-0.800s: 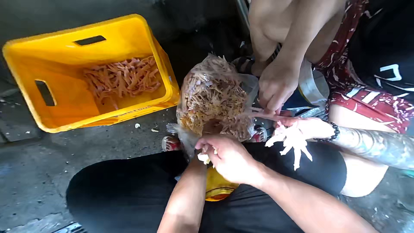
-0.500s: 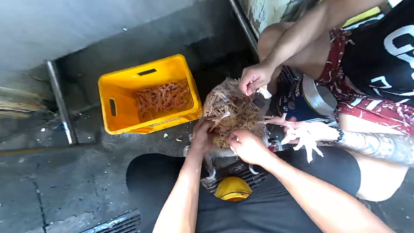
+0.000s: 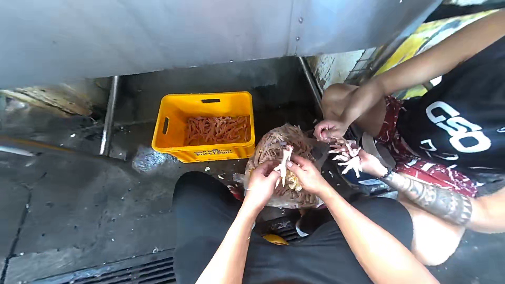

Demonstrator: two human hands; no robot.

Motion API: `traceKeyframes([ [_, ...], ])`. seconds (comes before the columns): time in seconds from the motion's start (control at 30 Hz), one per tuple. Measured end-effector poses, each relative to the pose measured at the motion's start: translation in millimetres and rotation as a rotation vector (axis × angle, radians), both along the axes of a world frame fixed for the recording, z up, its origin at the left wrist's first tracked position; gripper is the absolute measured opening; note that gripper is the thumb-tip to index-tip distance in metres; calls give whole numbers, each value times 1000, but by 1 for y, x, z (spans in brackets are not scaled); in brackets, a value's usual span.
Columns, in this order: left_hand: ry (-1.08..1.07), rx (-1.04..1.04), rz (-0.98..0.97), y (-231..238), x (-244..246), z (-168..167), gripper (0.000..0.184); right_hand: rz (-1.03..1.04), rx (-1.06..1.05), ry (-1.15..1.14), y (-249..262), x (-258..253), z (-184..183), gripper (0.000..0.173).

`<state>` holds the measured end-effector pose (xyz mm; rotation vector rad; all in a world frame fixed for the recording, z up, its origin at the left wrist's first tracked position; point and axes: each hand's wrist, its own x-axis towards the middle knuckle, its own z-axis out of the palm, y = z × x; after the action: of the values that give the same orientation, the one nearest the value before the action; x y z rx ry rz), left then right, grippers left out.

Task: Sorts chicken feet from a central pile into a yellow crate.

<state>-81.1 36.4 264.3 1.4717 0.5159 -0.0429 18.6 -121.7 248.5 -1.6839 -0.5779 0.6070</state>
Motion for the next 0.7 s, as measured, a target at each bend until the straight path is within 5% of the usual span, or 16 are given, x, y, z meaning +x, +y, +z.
traceKeyframes([
  [0.1, 27, 226, -107, -7, 3, 7, 34, -182, -68, 30, 8, -4, 0, 34],
  [0.2, 6, 152, -126, -23, 6, 5, 43, -235, -149, -80, 4, 1, 2, 35],
  [0.3, 14, -1, 22, -37, 14, -2, 42, -250, -219, -298, 2, 2, -2, 41],
  [0.43, 33, 102, 232, -59, 28, -15, 38, -316, -219, -410, 11, -6, -8, 42],
  [0.53, -9, 133, 343, -72, 31, -16, 35, -375, -150, -384, 13, -4, -6, 35],
  [0.7, -153, 2, 200, -46, 23, -11, 25, -243, -21, -124, 3, 9, 8, 34],
])
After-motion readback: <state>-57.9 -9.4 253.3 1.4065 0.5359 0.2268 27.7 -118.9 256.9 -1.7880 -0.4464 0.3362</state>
